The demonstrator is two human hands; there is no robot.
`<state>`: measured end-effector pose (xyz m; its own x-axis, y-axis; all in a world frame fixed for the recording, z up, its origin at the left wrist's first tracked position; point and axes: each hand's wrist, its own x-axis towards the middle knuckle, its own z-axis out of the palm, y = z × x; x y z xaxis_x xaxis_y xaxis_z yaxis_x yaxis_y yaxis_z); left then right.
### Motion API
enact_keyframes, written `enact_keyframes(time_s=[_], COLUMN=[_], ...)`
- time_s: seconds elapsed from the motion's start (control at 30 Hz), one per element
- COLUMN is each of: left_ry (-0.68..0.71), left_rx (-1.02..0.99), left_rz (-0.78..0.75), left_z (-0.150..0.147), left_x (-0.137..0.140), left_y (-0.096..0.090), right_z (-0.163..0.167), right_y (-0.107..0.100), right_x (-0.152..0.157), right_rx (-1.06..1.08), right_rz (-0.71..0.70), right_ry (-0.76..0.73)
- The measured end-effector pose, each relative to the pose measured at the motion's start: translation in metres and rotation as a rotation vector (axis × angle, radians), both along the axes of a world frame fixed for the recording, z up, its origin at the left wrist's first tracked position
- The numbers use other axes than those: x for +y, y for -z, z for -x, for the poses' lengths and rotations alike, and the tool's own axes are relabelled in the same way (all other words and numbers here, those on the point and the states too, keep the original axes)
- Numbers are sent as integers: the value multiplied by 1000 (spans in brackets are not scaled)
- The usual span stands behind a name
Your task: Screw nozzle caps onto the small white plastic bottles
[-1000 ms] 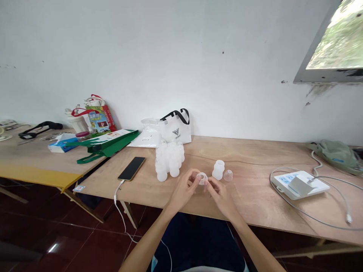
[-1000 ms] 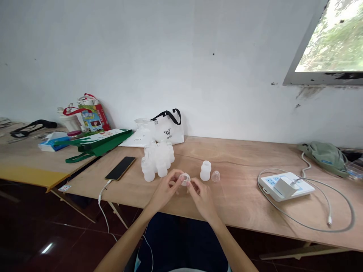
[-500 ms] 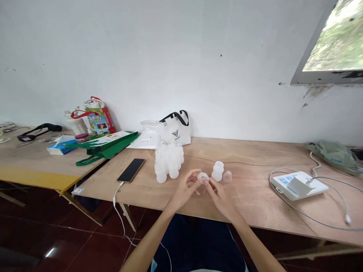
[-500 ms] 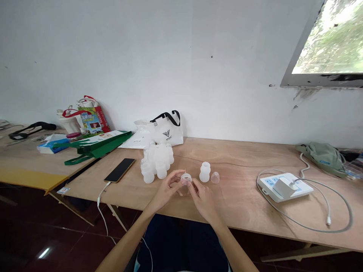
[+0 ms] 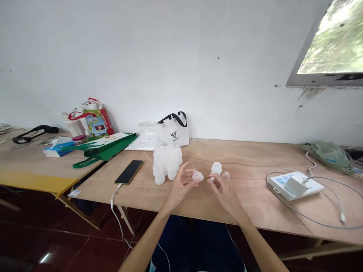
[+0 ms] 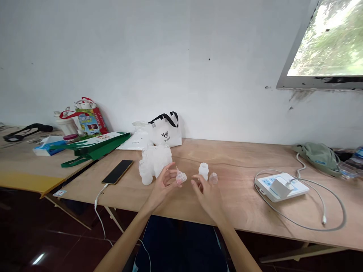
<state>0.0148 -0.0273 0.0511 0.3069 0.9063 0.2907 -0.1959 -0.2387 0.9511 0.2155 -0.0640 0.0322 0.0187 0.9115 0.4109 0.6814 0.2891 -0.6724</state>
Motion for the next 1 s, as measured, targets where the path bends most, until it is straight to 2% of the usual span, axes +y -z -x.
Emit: enact_keyframes(time_s=[0.1,0.2,0.27,0.37,0.47,0.63,0.73,0.87,1.0], left_ry=[-11,-15,-34,-60,-69,-74,-87,-112,-121], left_rx=[-25,2,35,85,123,146,117,34,-52], left_rz=[33,15,-10,-41,-48,-41,-30,-21,9], left_z=[4,7,8,8,8,8,8,8,7], left_x=[1,1,1,0,0,-2,-3,-4,-4], left_y=[-4,-7,-7,-9,-10,-12,-14,-15,-13], right_z=[-18,-33,-39,-42,-42,-39,-35,-25,-21], right_y=[-1,2,7,17,28,32,22,3,-5], right_x=[6,13,17,23,29,36,28,11,6], right_rx=[42,-57,-155,-283,-309,-152,16,368,550], right_rz=[-115,-229,-275,-264,-265,-265,-172,-42,18], right_ry=[204,333,308,213,143,48,-11,-116,-63])
